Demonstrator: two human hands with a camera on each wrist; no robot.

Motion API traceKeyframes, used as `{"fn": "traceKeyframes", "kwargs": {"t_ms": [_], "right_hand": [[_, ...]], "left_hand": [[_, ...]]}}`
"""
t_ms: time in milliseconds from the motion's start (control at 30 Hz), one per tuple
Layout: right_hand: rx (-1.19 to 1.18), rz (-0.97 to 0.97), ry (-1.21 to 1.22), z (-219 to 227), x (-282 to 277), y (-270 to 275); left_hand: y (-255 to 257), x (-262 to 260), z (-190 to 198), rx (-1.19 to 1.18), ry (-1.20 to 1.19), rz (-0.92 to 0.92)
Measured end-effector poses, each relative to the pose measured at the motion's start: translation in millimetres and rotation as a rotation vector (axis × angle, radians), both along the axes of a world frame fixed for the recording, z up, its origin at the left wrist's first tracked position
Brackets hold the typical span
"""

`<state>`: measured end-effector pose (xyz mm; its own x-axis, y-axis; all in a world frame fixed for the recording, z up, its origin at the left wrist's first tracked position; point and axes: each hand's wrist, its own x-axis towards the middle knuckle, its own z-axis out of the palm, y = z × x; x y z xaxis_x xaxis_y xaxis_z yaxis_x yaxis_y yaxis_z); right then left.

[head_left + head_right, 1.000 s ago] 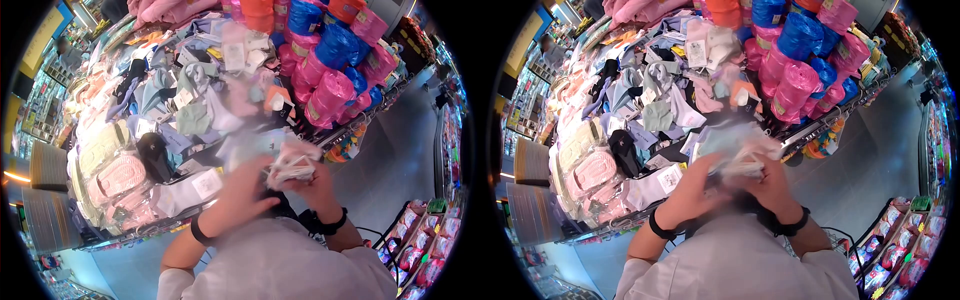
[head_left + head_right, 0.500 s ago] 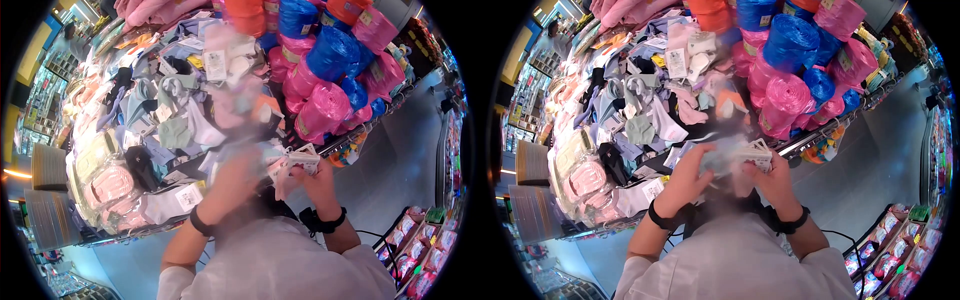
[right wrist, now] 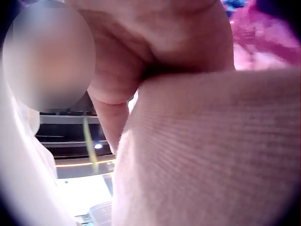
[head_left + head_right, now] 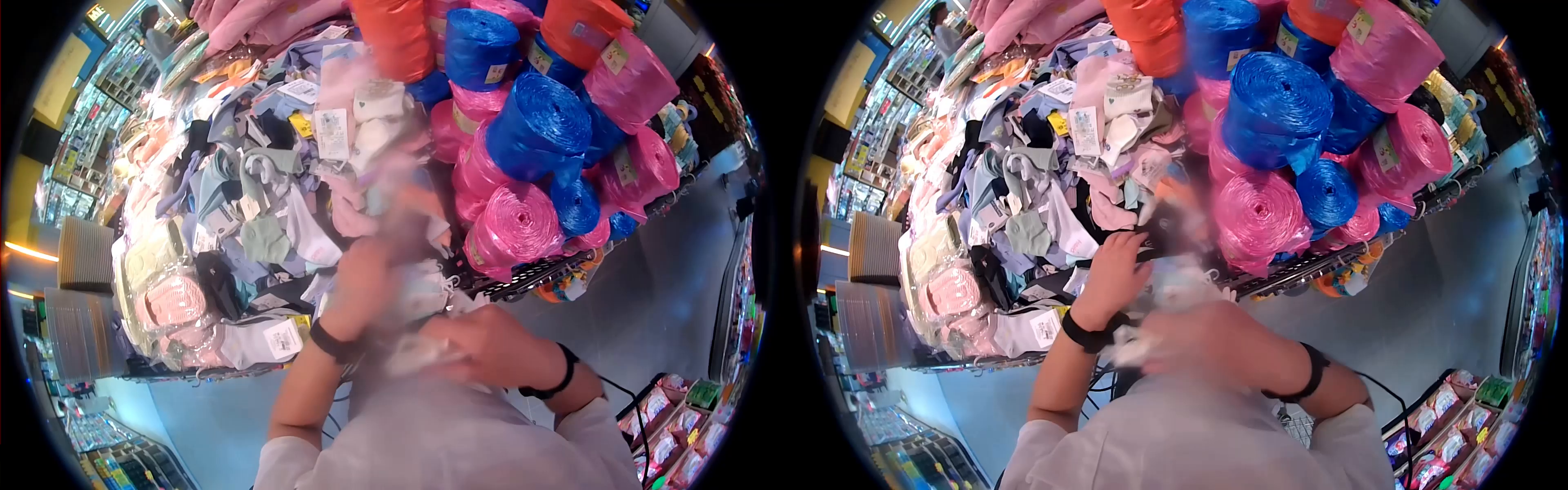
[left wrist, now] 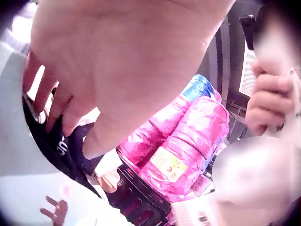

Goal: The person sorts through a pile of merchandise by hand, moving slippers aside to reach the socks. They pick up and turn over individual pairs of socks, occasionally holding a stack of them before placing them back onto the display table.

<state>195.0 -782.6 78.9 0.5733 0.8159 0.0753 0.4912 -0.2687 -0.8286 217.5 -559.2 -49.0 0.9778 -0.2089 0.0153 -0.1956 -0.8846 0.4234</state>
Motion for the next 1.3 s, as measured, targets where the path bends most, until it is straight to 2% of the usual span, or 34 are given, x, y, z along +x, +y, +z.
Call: {"fn": "traceKeyframes", "kwargs": {"t_ms": [100,167,233,300,433,567,600,700,733,833,867,967,1000,1100,1167,1233,1300], "right_hand": [[0.142,0.267,-0.184,42,-9,9],[-0.073,0.445,-0.3,86,-19,15],[0.044,0.464,-0.137,115,-25,12],[0.086,0.472,-0.121,116,-35,14],[0.122,0.491,-0.194,110,-43,14],[0.096,0.502,-0.298,105,-43,14],[0.078,0.495,-0.315,105,-42,14],[0.016,0.457,-0.373,115,-38,8],[-0.012,0.445,-0.409,120,-39,6],[-0.175,0.321,-0.533,142,-38,-11],[-0.199,0.268,-0.576,148,-40,-15],[0.157,-0.101,-0.891,92,-64,-21],[0.191,-0.116,-0.897,89,-66,-25],[0.166,0.057,-0.803,90,-62,-23],[0.154,0.165,-0.731,92,-61,-19],[0.137,0.262,-0.676,94,-63,-12],[0.107,0.341,-0.635,97,-62,-5]], "left_hand": [[9,-6,3,-0.06,-0.164,-0.042],[2,-9,20,-0.142,-0.154,0.043],[-4,-9,31,-0.125,-0.142,0.032],[-7,-1,32,-0.155,-0.178,-0.097],[-23,19,26,-0.103,-0.26,-0.286],[-51,41,19,0.125,-0.182,-0.324],[-52,46,9,0.206,-0.282,-0.382],[-53,59,-12,0.27,-0.33,-0.342],[-53,64,-21,0.39,-0.485,-0.292],[-50,65,-26,0.453,-0.487,-0.222],[-47,61,-21,0.366,-0.491,-0.245],[-41,49,16,0.195,-0.528,-0.238],[-40,43,34,0.183,-0.457,-0.178],[-19,42,37,-0.117,-0.617,-0.079],[-14,36,48,-0.575,-0.46,0.055],[-15,26,65,-0.936,-0.401,0.115],[-12,19,78,-1.052,-0.477,0.05]]}}
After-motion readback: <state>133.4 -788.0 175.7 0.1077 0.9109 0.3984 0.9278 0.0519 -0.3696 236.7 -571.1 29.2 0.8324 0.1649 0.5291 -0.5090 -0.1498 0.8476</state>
